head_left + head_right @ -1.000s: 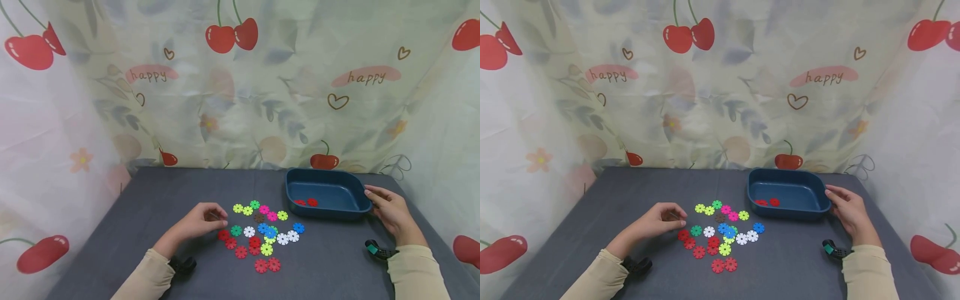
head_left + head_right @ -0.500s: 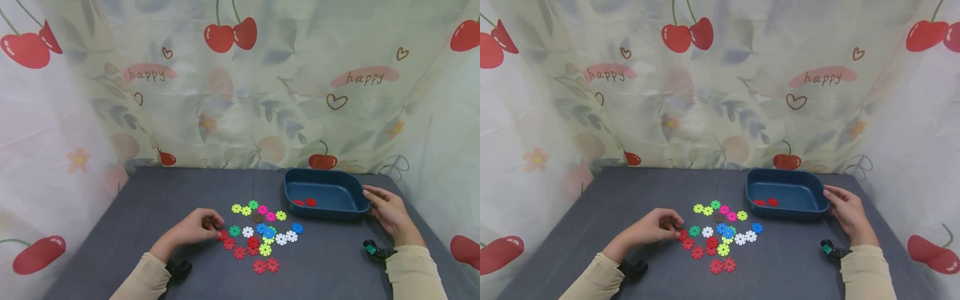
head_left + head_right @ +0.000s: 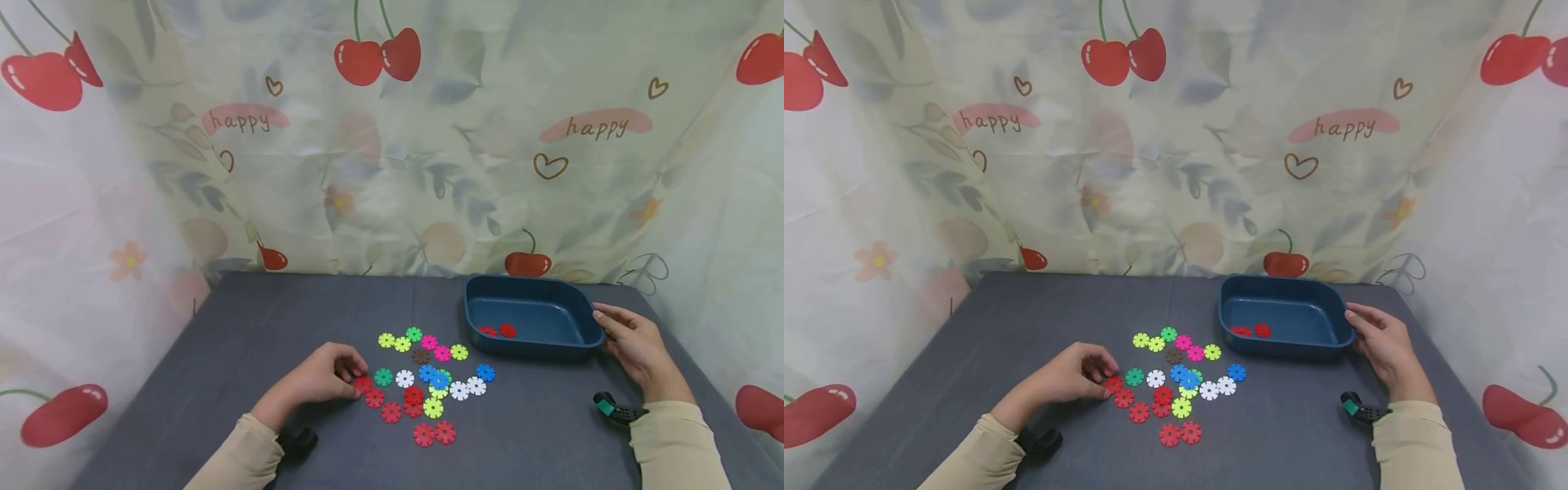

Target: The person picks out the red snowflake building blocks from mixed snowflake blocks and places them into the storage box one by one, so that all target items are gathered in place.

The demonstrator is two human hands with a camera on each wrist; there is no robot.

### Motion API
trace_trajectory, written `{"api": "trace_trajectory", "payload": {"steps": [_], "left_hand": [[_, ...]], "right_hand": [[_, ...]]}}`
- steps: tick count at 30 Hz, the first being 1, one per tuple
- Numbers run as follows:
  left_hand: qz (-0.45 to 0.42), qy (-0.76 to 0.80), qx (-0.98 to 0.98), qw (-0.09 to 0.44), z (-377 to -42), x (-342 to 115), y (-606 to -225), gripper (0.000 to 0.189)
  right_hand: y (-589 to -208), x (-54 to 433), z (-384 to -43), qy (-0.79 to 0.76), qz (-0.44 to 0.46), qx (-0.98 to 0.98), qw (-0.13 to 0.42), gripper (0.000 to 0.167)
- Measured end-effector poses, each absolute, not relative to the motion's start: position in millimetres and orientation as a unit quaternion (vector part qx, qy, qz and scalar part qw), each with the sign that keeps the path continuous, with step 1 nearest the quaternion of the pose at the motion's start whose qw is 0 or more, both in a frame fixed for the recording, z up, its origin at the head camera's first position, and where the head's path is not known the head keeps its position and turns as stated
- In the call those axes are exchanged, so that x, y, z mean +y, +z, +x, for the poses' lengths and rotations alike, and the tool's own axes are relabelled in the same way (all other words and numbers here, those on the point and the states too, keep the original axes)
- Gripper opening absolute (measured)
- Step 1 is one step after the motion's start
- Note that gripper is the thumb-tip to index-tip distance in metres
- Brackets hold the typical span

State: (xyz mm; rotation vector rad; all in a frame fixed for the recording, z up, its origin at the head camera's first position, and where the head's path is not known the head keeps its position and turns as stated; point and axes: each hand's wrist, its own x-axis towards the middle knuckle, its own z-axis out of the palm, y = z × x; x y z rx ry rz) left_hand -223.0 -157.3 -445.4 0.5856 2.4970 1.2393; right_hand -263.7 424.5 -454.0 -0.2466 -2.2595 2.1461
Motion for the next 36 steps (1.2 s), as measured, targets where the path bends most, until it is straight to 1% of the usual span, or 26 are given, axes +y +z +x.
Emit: {"api": "trace_trajectory", "payload": {"steps": [15,21,24,31,36], "left_hand": [[0.204,0.428,0.869,0.14,-219,-156,-444,0.027],[0.204,0.418,0.877,0.124,-218,-155,-445,0.02],[0.201,0.414,0.88,0.117,-220,-154,-445,0.016],[0.196,0.418,0.88,0.116,-225,-149,-444,0.011],[0.208,0.432,0.869,0.121,-229,-142,-441,0.01]], "right_hand": [[-455,426,-263,0.688,-0.076,-0.721,0.003,0.041],[-454,427,-263,0.694,-0.072,-0.716,0.0,0.041],[-454,427,-263,0.694,-0.071,-0.716,-0.002,0.042],[-452,426,-265,0.7,-0.077,-0.71,0.0,0.036],[-454,426,-264,0.699,-0.076,-0.711,-0.003,0.037]]}}
